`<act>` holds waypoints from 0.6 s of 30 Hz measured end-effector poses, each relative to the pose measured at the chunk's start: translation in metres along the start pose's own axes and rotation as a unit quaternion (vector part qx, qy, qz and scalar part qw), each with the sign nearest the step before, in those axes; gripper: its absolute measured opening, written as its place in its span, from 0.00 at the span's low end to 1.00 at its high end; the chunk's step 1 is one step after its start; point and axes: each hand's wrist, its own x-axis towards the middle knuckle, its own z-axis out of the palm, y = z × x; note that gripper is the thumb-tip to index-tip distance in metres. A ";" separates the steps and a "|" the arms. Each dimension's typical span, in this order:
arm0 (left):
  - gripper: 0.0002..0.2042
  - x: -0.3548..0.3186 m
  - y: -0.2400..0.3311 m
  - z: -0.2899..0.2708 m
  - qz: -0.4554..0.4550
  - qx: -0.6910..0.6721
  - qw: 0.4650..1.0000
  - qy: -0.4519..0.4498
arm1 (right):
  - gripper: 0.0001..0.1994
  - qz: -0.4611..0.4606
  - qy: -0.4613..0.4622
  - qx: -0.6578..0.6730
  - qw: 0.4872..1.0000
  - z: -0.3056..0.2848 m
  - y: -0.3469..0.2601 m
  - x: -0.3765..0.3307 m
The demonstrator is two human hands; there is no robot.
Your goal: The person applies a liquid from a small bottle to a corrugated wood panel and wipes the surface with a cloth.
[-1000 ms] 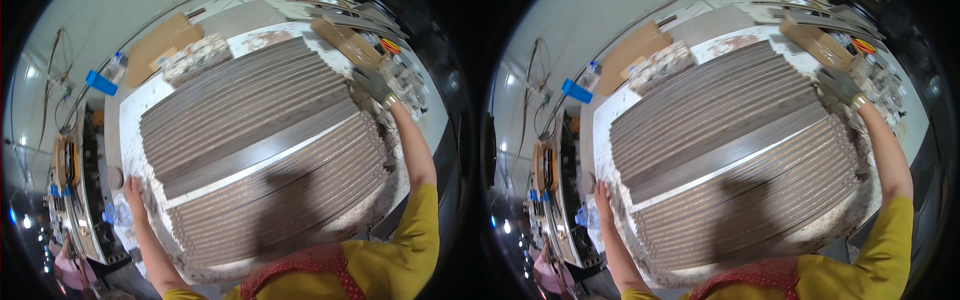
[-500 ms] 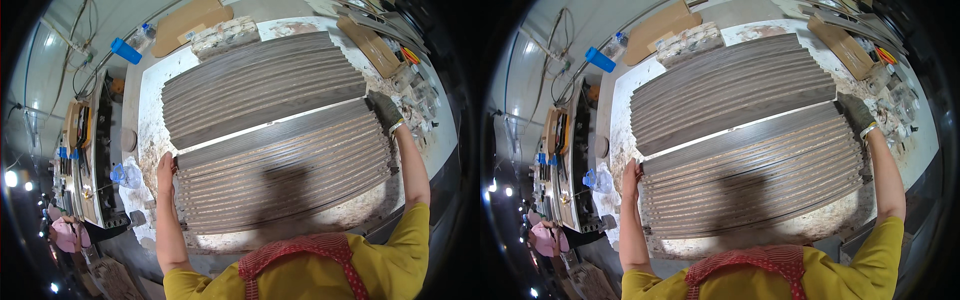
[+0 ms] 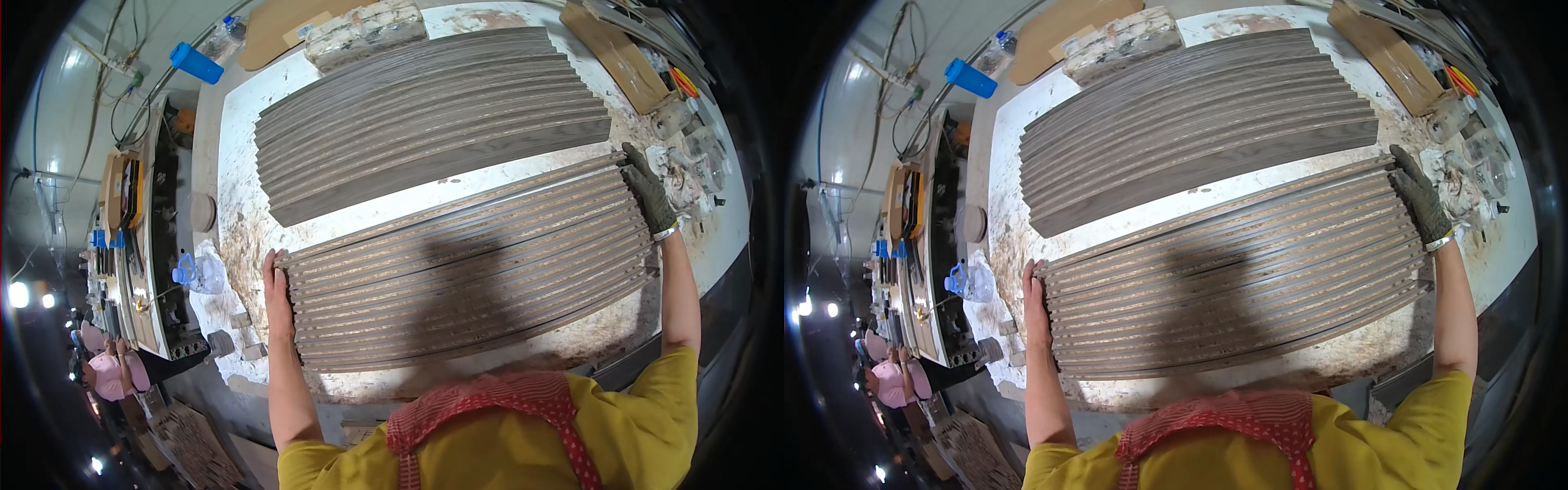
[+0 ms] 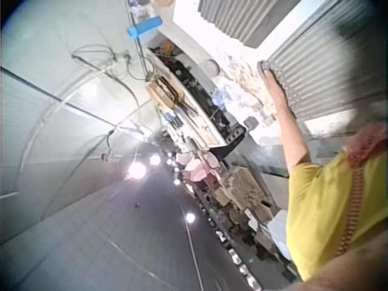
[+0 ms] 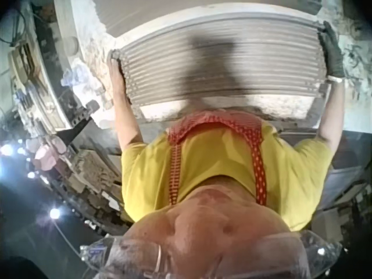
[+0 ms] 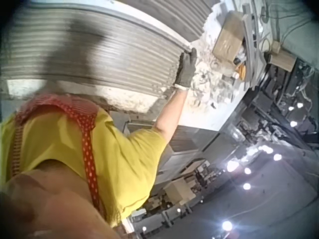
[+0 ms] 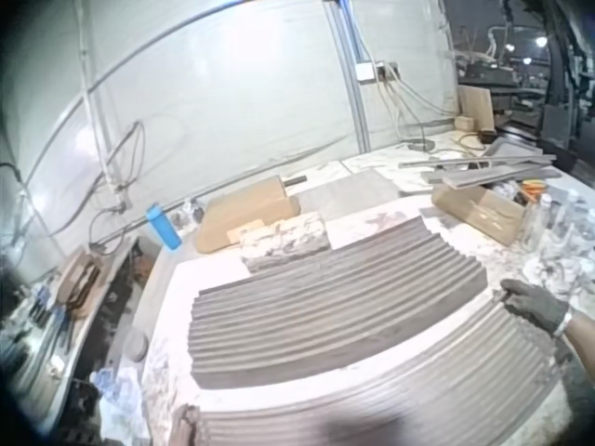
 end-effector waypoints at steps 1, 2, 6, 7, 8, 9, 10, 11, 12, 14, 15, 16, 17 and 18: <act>0.23 0.002 -0.001 -0.001 -0.001 -0.001 1.000 -0.001 | 0.30 0.000 0.000 -0.002 1.000 -0.001 0.002 0.001; 0.23 0.004 -0.003 -0.003 -0.005 0.002 1.000 0.007 | 0.30 -0.029 0.024 -0.054 0.998 0.000 0.006 0.004; 0.24 0.032 0.003 -0.008 -0.036 0.025 0.999 0.015 | 0.30 -0.013 0.043 -0.036 0.998 0.009 0.003 0.021; 0.24 0.042 0.006 -0.006 -0.042 0.038 0.998 0.010 | 0.30 -0.014 0.041 -0.036 0.998 0.010 0.006 0.029; 0.25 0.052 0.009 -0.005 -0.044 0.048 0.998 0.003 | 0.30 -0.010 0.064 -0.083 0.994 0.009 0.009 0.036; 0.25 0.059 0.011 -0.003 -0.049 0.056 0.997 -0.004 | 0.31 -0.007 0.088 -0.129 0.988 0.008 0.010 0.040; 0.26 0.064 0.013 -0.004 -0.054 0.066 0.996 -0.007 | 0.32 0.023 0.111 -0.129 0.985 0.018 -0.001 0.044; 0.26 0.068 0.015 -0.005 -0.056 0.073 0.996 -0.011 | 0.32 0.023 0.111 -0.127 0.985 0.025 -0.010 0.044; 0.27 0.070 0.016 -0.007 -0.059 0.082 0.995 -0.016 | 0.32 0.036 0.115 -0.141 0.983 0.030 -0.017 0.043; 0.28 0.071 0.018 -0.008 -0.059 0.094 0.994 -0.021 | 0.33 0.024 0.139 -0.158 0.977 0.025 -0.013 0.043; 0.28 0.070 0.018 -0.012 -0.058 0.102 0.993 -0.022 | 0.33 0.023 0.143 -0.160 0.977 0.017 -0.007 0.038; 0.29 0.065 0.019 -0.017 -0.056 0.107 0.993 -0.019 | 0.33 -0.002 0.144 -0.229 0.963 0.007 -0.002 0.035; 0.29 0.057 0.018 -0.026 -0.051 0.113 0.992 -0.010 | 0.33 -0.025 0.144 -0.295 0.944 0.006 -0.003 0.031; 0.30 0.045 0.017 -0.037 -0.046 0.112 0.993 0.003 | 0.31 0.023 0.136 -0.227 0.964 -0.001 -0.008 0.017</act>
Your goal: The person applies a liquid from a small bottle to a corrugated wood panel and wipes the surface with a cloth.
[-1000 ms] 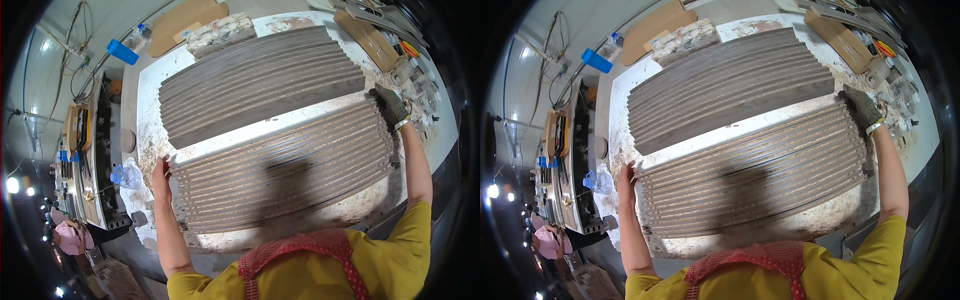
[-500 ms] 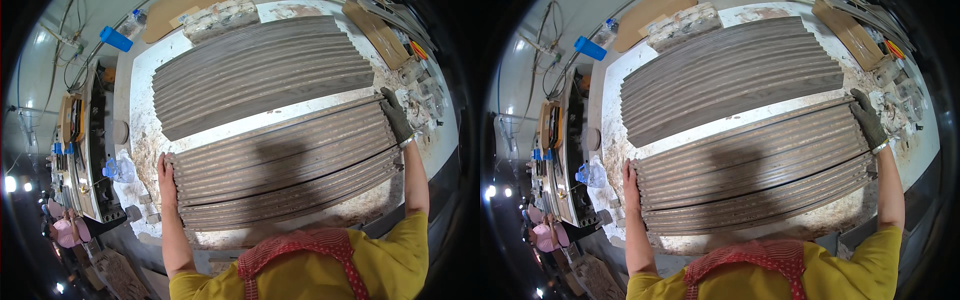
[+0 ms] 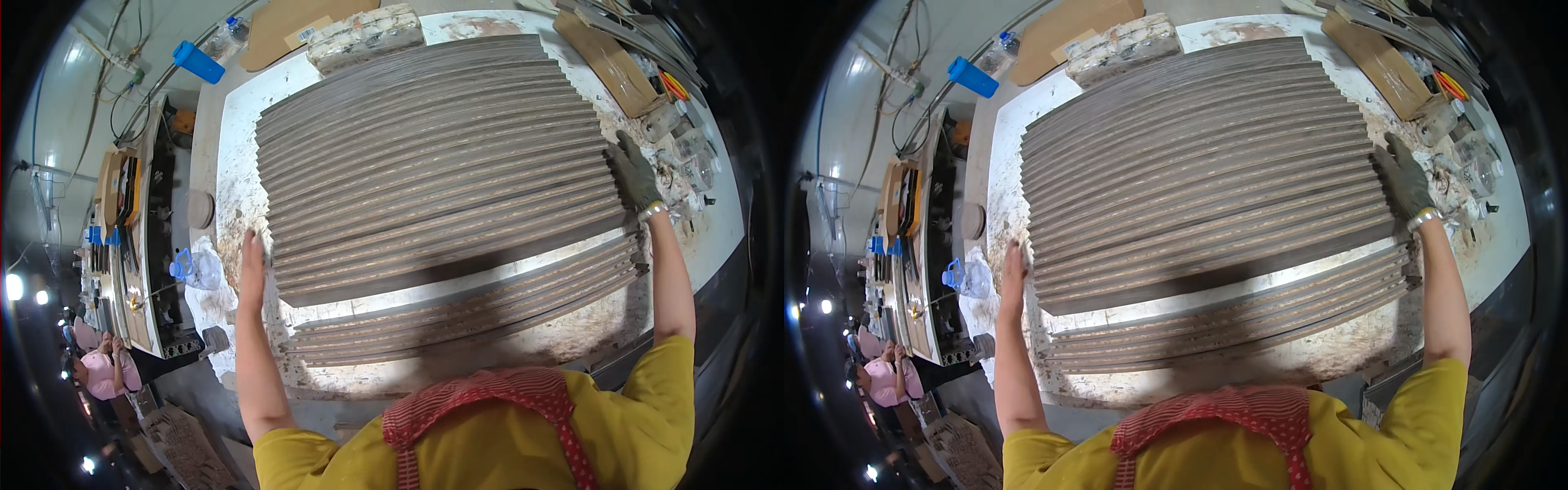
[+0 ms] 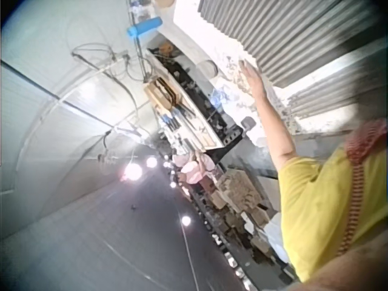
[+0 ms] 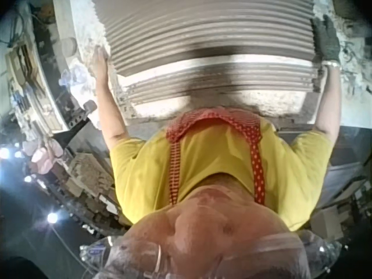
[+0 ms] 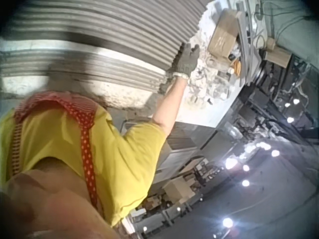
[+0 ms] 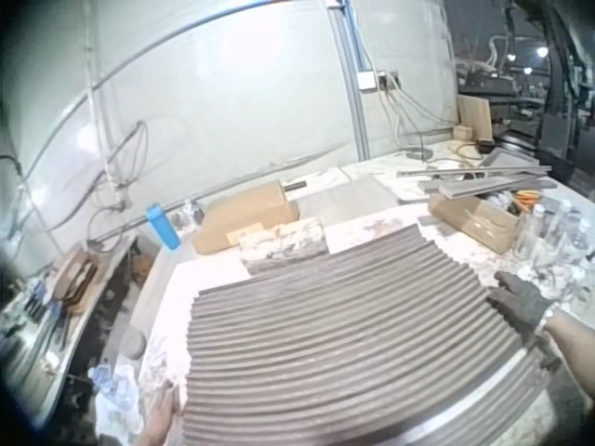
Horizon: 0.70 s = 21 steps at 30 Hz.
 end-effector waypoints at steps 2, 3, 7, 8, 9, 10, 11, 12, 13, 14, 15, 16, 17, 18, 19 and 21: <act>0.30 -0.030 -0.017 -0.028 -0.011 -0.044 0.998 0.031 | 0.24 -0.054 0.008 0.101 0.993 -0.025 0.008 -0.032; 0.30 -0.055 -0.033 -0.042 -0.020 -0.076 0.996 0.047 | 0.22 -0.066 -0.004 0.156 0.985 -0.033 0.018 -0.048; 0.31 -0.139 -0.107 -0.054 -0.062 -0.230 0.968 0.079 | 0.20 -0.050 -0.027 0.177 0.983 -0.036 0.077 -0.111; 0.30 -0.154 -0.103 -0.041 -0.062 -0.205 0.973 0.085 | 0.20 -0.020 -0.029 0.228 0.973 -0.036 0.102 -0.122; 0.30 -0.161 -0.094 -0.022 -0.062 -0.178 0.978 0.091 | 0.19 0.010 -0.032 0.277 0.960 -0.034 0.117 -0.131; 0.29 -0.163 -0.092 -0.010 -0.048 -0.195 0.973 0.113 | 0.20 0.042 -0.020 0.318 0.947 -0.028 0.111 -0.136; 0.28 -0.158 -0.093 0.001 -0.032 -0.212 0.968 0.131 | 0.20 0.037 -0.034 0.319 0.946 -0.023 0.113 -0.134; 0.28 -0.151 -0.087 0.008 -0.011 -0.219 0.968 0.123 | 0.20 0.032 0.011 0.345 0.938 -0.017 0.118 -0.127; 0.27 -0.144 -0.082 0.014 0.012 -0.226 0.967 0.114 | 0.20 0.027 0.058 0.370 0.927 -0.011 0.120 -0.121; 0.26 -0.142 -0.072 0.020 0.013 -0.220 0.969 0.111 | 0.21 -0.003 0.065 0.371 0.926 -0.004 0.114 -0.116; 0.26 -0.142 -0.064 0.022 0.016 -0.216 0.971 0.105 | 0.21 -0.008 0.062 0.372 0.926 -0.001 0.111 -0.113; 0.25 -0.141 -0.070 0.021 0.027 -0.217 0.971 0.096 | 0.21 0.010 0.021 0.390 0.921 0.001 0.110 -0.107; 0.25 -0.144 -0.069 0.022 0.031 -0.221 0.971 0.091 | 0.21 0.033 -0.014 0.405 0.914 0.001 0.112 -0.108; 0.25 -0.148 -0.065 0.023 0.018 -0.241 0.968 0.060 | 0.21 0.031 -0.012 0.466 0.884 0.010 0.112 -0.110; 0.25 -0.153 -0.062 0.023 0.004 -0.257 0.966 0.030 | 0.21 0.007 0.008 0.394 0.919 0.015 0.100 -0.121; 0.26 -0.154 -0.059 0.022 0.010 -0.298 0.954 0.012 | 0.22 0.032 -0.001 0.390 0.920 0.006 0.100 -0.137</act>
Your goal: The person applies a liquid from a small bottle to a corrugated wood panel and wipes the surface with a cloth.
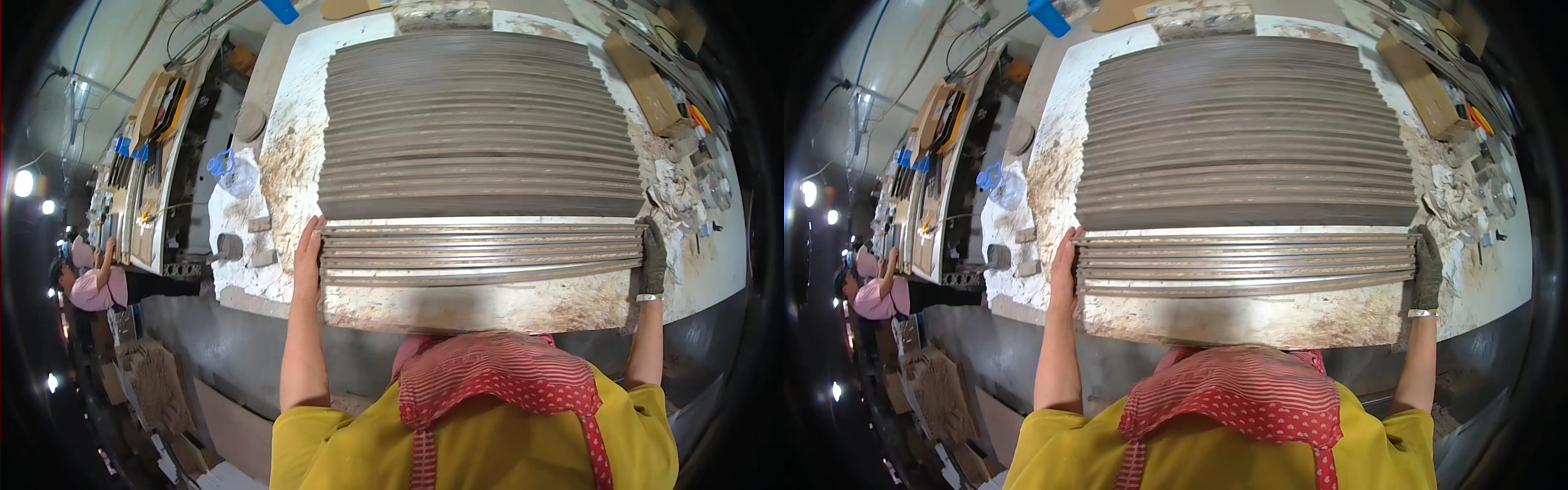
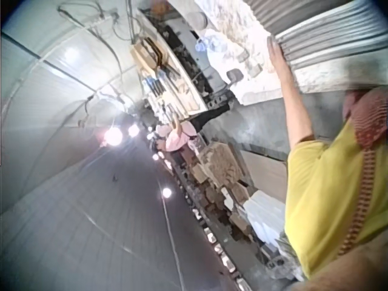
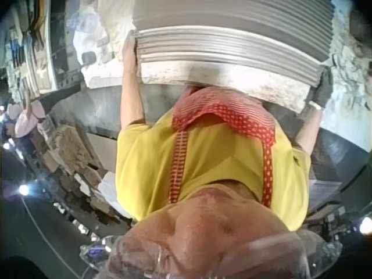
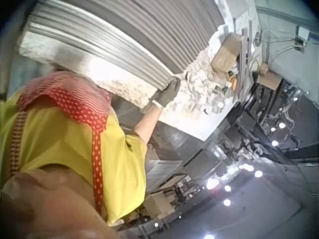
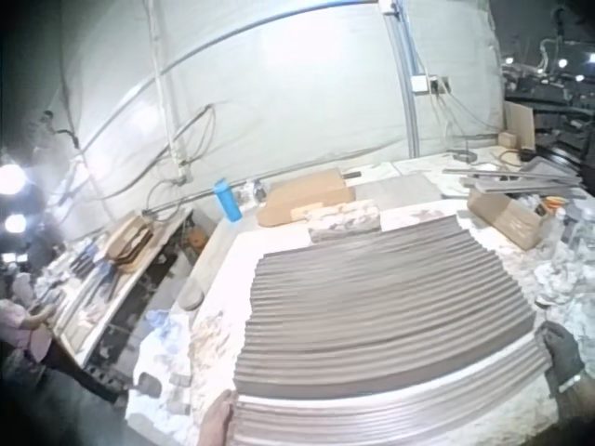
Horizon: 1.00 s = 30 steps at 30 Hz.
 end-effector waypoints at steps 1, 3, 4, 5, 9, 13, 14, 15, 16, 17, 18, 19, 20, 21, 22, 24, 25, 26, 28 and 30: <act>0.26 0.004 -0.001 -0.005 0.008 0.039 0.999 -0.010 | 0.22 0.003 -0.003 -0.001 1.000 0.001 -0.004 -0.005; 0.27 0.014 0.002 -0.007 0.000 0.103 0.994 -0.021 | 0.23 -0.010 0.011 -0.081 0.997 0.013 -0.016 -0.009; 0.27 0.020 0.000 -0.008 0.017 0.145 0.989 0.013 | 0.25 -0.023 0.017 -0.112 0.993 0.016 -0.011 0.000; 0.27 0.029 -0.001 -0.014 0.018 0.149 0.988 0.023 | 0.26 -0.041 0.011 -0.135 0.990 0.035 -0.026 -0.001; 0.26 0.062 0.010 -0.004 -0.009 0.109 0.994 -0.006 | 0.27 -0.059 0.020 -0.076 0.995 0.019 0.001 0.032; 0.24 0.068 0.013 -0.006 -0.032 0.093 0.994 -0.048 | 0.26 -0.017 -0.024 0.020 0.999 0.017 -0.013 0.029; 0.24 0.069 0.013 -0.007 -0.032 0.095 0.994 -0.050 | 0.25 0.015 -0.043 0.058 0.997 0.015 -0.018 0.028; 0.24 0.071 0.013 -0.009 -0.025 0.109 0.992 -0.055 | 0.25 0.023 -0.054 0.107 0.993 0.011 -0.020 0.031; 0.25 0.074 0.014 -0.011 -0.016 0.122 0.991 -0.060 | 0.25 0.023 -0.053 0.107 0.993 0.012 -0.023 0.033; 0.26 0.077 0.015 -0.013 -0.016 0.118 0.991 -0.059 | 0.25 -0.002 -0.046 0.116 0.992 0.015 -0.027 0.034; 0.26 0.077 0.013 -0.012 -0.017 0.119 0.991 -0.059 | 0.25 -0.027 -0.039 0.125 0.991 0.018 -0.030 0.036; 0.28 0.077 0.015 -0.008 -0.016 0.098 0.994 -0.048 | 0.26 -0.021 -0.029 0.073 0.997 0.022 -0.030 0.037; 0.29 0.076 0.016 -0.002 -0.015 0.078 0.996 -0.037 | 0.26 -0.019 -0.028 0.074 0.997 0.028 -0.029 0.036; 0.31 0.072 0.020 0.001 -0.014 0.185 0.980 -0.068 | 0.26 -0.041 -0.024 -0.029 0.998 0.036 -0.029 0.032; 0.32 0.069 0.025 0.008 -0.021 0.358 0.931 -0.067 | 0.27 -0.063 -0.022 -0.131 0.989 0.040 -0.028 0.030; 0.32 0.078 0.018 -0.009 -0.009 0.382 0.919 -0.095 | 0.28 -0.055 -0.031 -0.112 0.992 0.034 -0.017 0.033; 0.32 0.080 0.022 -0.006 -0.012 0.383 0.919 -0.097 | 0.28 -0.060 -0.014 -0.115 0.991 0.035 -0.016 0.030; 0.31 0.081 0.031 -0.001 -0.027 0.389 0.914 -0.109 | 0.28 -0.064 0.003 -0.119 0.991 0.037 -0.016 0.028; 0.31 0.084 0.039 0.003 -0.043 0.400 0.907 -0.123 | 0.28 -0.060 0.008 -0.112 0.992 0.044 -0.025 0.024; 0.32 0.087 0.044 0.004 -0.045 0.349 0.930 -0.106 | 0.28 -0.046 -0.004 -0.138 0.989 0.053 -0.035 0.023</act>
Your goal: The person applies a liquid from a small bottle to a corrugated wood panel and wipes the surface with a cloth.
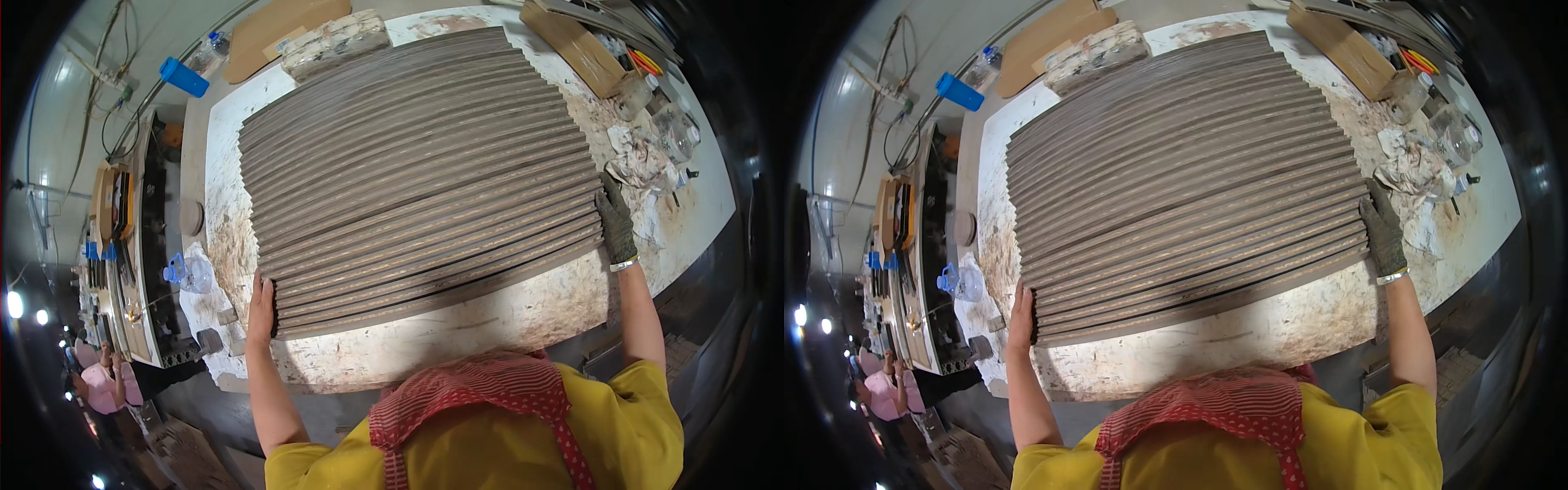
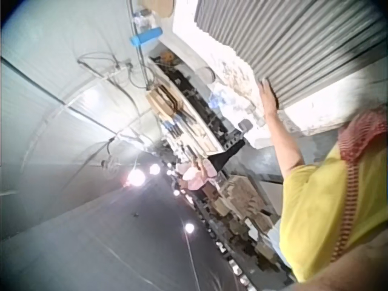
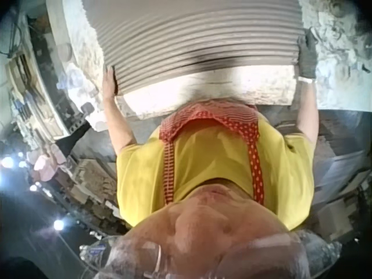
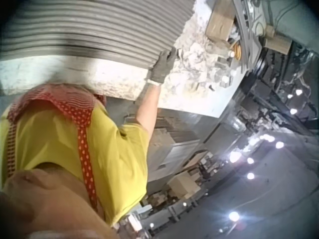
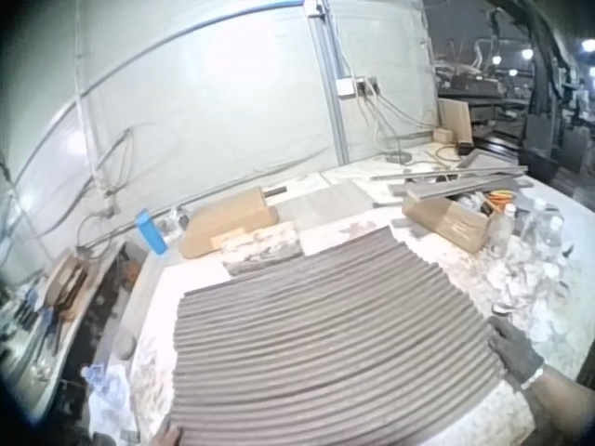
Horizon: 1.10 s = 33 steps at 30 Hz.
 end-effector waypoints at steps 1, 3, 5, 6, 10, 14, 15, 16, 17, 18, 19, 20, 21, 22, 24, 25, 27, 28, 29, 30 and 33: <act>0.32 -0.003 0.000 0.002 -0.004 -0.031 0.999 0.007 | 0.28 -0.007 -0.006 -0.014 1.000 -0.002 0.001 0.002; 0.33 -0.011 -0.001 0.004 -0.015 -0.092 0.995 0.026 | 0.27 0.008 -0.002 0.031 0.999 -0.007 -0.007 -0.002; 0.33 -0.028 -0.011 -0.005 -0.030 -0.117 0.991 0.056 | 0.25 0.015 0.014 0.118 0.993 -0.010 0.000 -0.001; 0.33 -0.029 -0.025 -0.008 -0.021 -0.148 0.988 0.048 | 0.25 0.019 0.022 0.190 0.981 -0.016 0.003 -0.005; 0.30 -0.042 -0.038 0.006 -0.044 -0.200 0.976 0.080 | 0.27 -0.031 0.030 0.114 0.993 -0.016 0.014 -0.030; 0.27 -0.047 -0.034 0.022 -0.071 -0.210 0.963 0.152 | 0.27 0.010 0.066 0.108 0.992 -0.005 0.028 -0.027; 0.25 -0.042 -0.037 0.023 -0.006 -0.248 0.948 0.198 | 0.24 -0.006 0.141 0.168 0.976 0.009 0.024 -0.020; 0.25 -0.034 -0.029 0.024 -0.001 -0.277 0.930 0.242 | 0.24 -0.007 0.134 0.168 0.977 0.010 0.029 -0.013; 0.25 -0.028 -0.020 0.024 -0.014 -0.291 0.921 0.259 | 0.23 0.001 0.133 0.107 0.985 0.005 0.036 -0.004; 0.24 -0.024 -0.014 0.023 -0.026 -0.305 0.911 0.276 | 0.21 0.008 0.132 0.045 0.990 0.002 0.041 0.002; 0.24 -0.021 -0.018 0.021 -0.020 -0.331 0.904 0.269 | 0.20 0.003 0.134 0.049 0.990 0.001 0.041 0.003; 0.24 -0.023 -0.026 0.018 -0.014 -0.355 0.897 0.264 | 0.20 0.002 0.126 0.051 0.991 -0.001 0.041 0.002; 0.24 -0.025 -0.032 0.018 -0.008 -0.387 0.881 0.271 | 0.20 0.014 0.112 0.081 0.990 -0.005 0.043 0.003; 0.24 -0.027 -0.040 0.018 -0.009 -0.386 0.880 0.276 | 0.19 0.026 0.101 0.111 0.988 -0.012 0.046 0.002; 0.23 -0.028 -0.052 0.021 -0.008 -0.443 0.837 0.322 | 0.19 0.029 0.105 0.134 0.985 -0.017 0.064 0.008; 0.22 -0.031 -0.049 0.026 -0.015 -0.441 0.833 0.334 | 0.20 0.027 0.109 0.119 0.987 -0.017 0.064 0.009; 0.23 -0.038 -0.058 0.029 -0.007 -0.434 0.839 0.330 | 0.20 0.022 0.112 0.105 0.988 -0.016 0.062 0.008; 0.23 -0.041 -0.063 0.034 0.000 -0.426 0.846 0.321 | 0.21 0.008 0.100 0.142 0.985 -0.019 0.061 0.004; 0.23 -0.048 -0.048 0.045 0.016 -0.431 0.843 0.320 | 0.22 -0.005 0.088 0.178 0.980 -0.022 0.060 0.000; 0.23 -0.055 -0.038 0.052 0.017 -0.434 0.842 0.320 | 0.22 -0.008 0.088 0.177 0.980 -0.022 0.058 -0.005; 0.22 -0.061 -0.038 0.058 0.041 -0.255 0.930 0.261 | 0.25 -0.045 0.060 0.300 0.951 0.001 0.037 -0.035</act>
